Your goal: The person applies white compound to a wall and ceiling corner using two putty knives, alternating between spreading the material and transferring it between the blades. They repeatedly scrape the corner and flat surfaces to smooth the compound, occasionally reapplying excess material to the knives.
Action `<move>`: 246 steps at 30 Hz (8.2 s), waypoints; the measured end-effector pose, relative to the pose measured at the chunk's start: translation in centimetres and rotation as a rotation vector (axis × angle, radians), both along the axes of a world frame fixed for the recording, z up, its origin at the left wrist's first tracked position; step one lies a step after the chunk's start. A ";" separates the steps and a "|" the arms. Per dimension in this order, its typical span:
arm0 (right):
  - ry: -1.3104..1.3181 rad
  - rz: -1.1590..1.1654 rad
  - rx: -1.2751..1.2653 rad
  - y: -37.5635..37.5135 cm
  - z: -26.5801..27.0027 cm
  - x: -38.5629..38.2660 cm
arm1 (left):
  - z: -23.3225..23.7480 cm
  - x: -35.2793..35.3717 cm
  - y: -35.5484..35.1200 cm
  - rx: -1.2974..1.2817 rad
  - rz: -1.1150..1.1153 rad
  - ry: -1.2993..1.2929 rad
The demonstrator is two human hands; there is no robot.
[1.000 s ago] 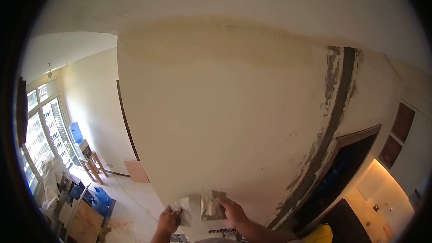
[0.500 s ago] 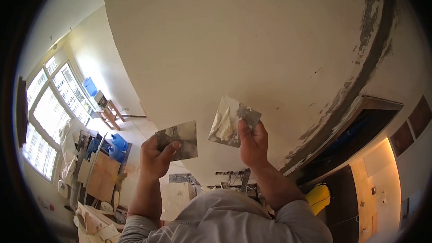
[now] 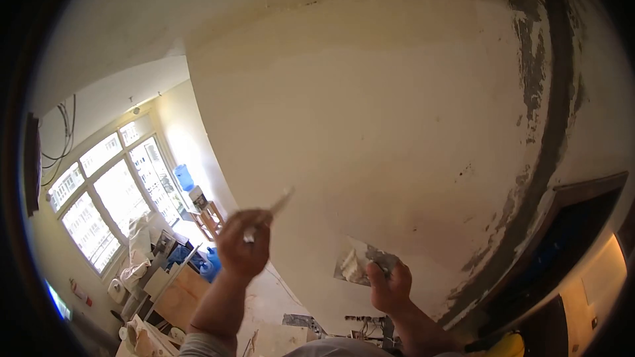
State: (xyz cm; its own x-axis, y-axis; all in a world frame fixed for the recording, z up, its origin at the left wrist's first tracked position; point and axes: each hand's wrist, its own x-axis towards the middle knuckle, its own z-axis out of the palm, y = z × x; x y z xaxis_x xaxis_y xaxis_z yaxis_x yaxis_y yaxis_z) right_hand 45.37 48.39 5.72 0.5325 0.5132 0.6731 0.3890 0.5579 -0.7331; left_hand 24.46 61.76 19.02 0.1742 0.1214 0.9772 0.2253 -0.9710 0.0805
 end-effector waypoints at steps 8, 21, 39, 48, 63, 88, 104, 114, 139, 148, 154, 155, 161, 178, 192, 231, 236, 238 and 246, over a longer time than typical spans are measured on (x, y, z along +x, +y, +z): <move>0.208 -0.058 0.118 -2.3 -1.0 9.4 | 16.7 3.2 -0.9 0.673 0.421 0.064; 0.206 -0.056 0.144 -1.1 -4.0 16.7 | 23.0 9.5 0.7 0.746 0.664 0.108; 0.211 0.095 0.143 -1.6 -4.5 17.1 | 24.5 12.3 -0.2 0.800 0.774 0.092; 0.166 0.094 0.125 -1.8 -4.3 17.3 | 24.9 12.5 0.0 0.864 0.856 0.025; -0.062 -0.159 0.139 -1.0 -7.0 18.1 | 22.2 7.2 -7.7 0.990 0.959 0.093; -0.370 0.841 0.433 1.6 -3.9 20.2 | 25.3 13.1 -5.7 0.826 1.717 0.800; -0.293 0.933 0.443 1.1 -2.7 21.0 | 25.8 20.0 -11.2 1.057 1.647 0.765; -0.283 0.936 0.447 1.1 -2.6 21.4 | 24.9 26.2 -17.4 1.199 1.464 0.676; -0.326 0.826 0.476 1.8 -3.9 20.3 | 25.6 27.4 -17.8 1.212 1.430 0.712; -0.369 0.814 0.416 1.6 -4.1 20.4 | 24.0 29.8 -22.0 1.273 1.158 0.567; -0.464 0.841 0.358 1.8 -5.1 20.7 | 19.9 21.7 -18.1 0.451 1.053 0.234; -0.384 0.862 0.346 1.6 -5.6 20.5 | 18.8 19.2 -17.0 0.290 1.070 0.193; -0.253 0.858 0.227 1.1 -9.6 20.5 | 7.6 9.0 -9.5 -0.417 0.737 -0.058; -0.059 0.211 -0.280 -2.2 -3.5 16.5 | -17.4 -2.3 6.6 -1.196 -0.778 -0.827; -0.013 0.367 -0.571 3.3 1.5 11.5 | -23.1 -0.8 9.0 -1.496 -1.007 -0.295; 0.420 0.265 -0.635 3.9 2.6 8.3 | -23.8 -5.9 12.1 -1.514 -1.173 -0.161; 0.436 0.269 -0.644 5.4 1.0 6.9 | -24.7 -4.9 12.1 -1.495 -1.113 -0.152; 0.442 0.377 -0.622 7.3 0.4 4.3 | -23.5 -5.9 11.8 -1.483 -1.088 -0.147; 0.707 0.655 -0.740 13.3 -2.3 -10.4 | -22.8 -6.7 11.7 -1.486 -1.141 -0.389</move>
